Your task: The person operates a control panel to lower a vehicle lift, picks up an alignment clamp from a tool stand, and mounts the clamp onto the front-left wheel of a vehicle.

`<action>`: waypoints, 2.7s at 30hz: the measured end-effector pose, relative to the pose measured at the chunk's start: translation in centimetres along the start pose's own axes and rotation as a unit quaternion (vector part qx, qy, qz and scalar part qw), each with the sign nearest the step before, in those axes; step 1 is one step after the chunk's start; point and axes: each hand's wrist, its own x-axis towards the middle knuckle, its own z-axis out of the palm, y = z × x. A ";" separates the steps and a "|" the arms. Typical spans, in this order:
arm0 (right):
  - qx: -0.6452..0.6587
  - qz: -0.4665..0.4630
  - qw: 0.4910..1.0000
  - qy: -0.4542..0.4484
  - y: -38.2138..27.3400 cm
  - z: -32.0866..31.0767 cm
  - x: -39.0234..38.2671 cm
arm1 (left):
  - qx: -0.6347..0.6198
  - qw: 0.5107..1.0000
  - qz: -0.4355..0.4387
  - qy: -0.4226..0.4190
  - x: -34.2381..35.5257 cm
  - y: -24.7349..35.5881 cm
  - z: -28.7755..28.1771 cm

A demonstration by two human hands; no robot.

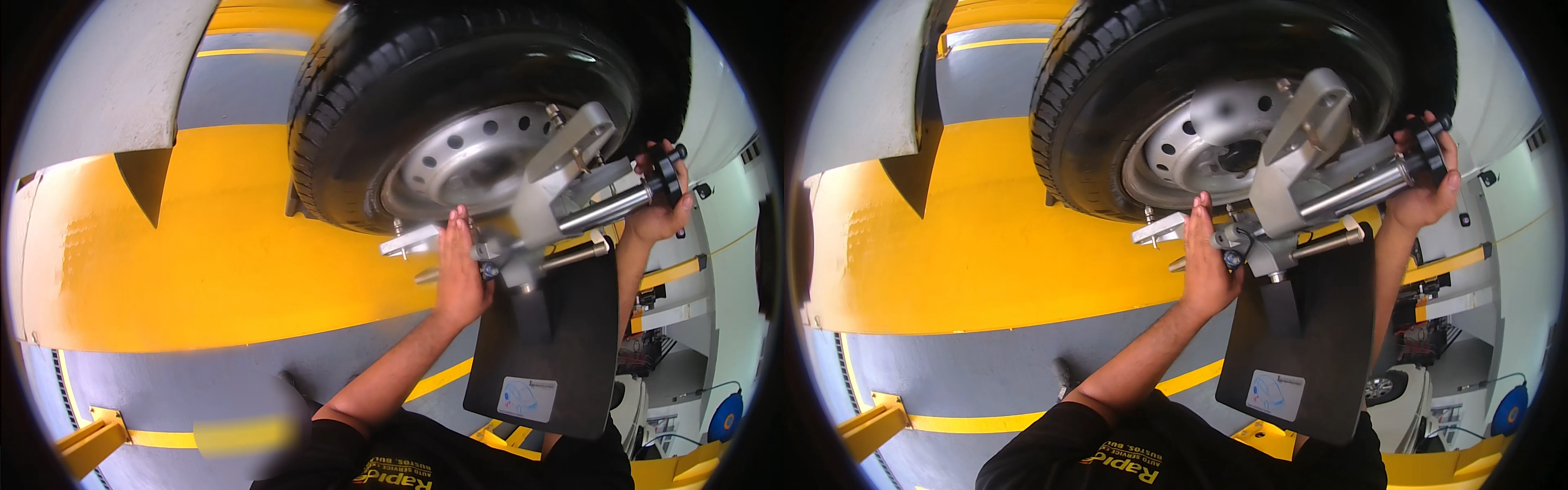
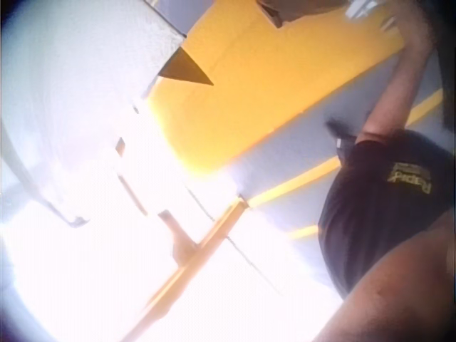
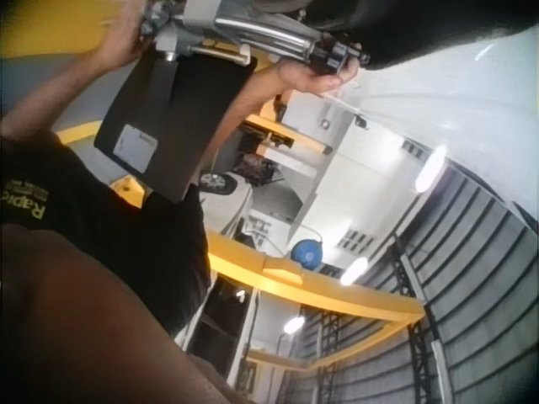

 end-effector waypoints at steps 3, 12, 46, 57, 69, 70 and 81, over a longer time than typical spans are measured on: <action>-0.122 -0.149 0.978 0.085 0.2 1.8 -0.2 | -0.015 1.000 -0.019 -0.006 0.3 0.7 -0.3; -0.319 -0.407 0.855 -0.027 -2.5 1.1 0.1 | 0.077 0.993 0.001 0.092 0.6 1.2 1.7; -0.616 -0.269 0.687 -0.276 -9.8 12.7 -2.4 | 0.065 0.993 -0.022 0.091 0.7 1.4 1.3; -0.695 -0.411 0.504 -0.307 -9.7 14.1 -3.2 | 0.058 0.995 -0.029 0.073 1.0 1.3 0.8; -0.629 -0.328 0.627 -0.321 -14.5 11.8 -1.1 | 0.045 0.997 -0.035 0.060 0.7 1.4 1.2; -0.585 -0.331 0.682 -0.289 -15.7 10.5 0.1 | 0.056 0.995 -0.018 0.076 0.6 0.8 1.2; -0.314 0.232 0.920 -0.027 -1.6 -4.3 -6.9 | 0.088 0.992 0.057 0.076 0.8 0.1 2.9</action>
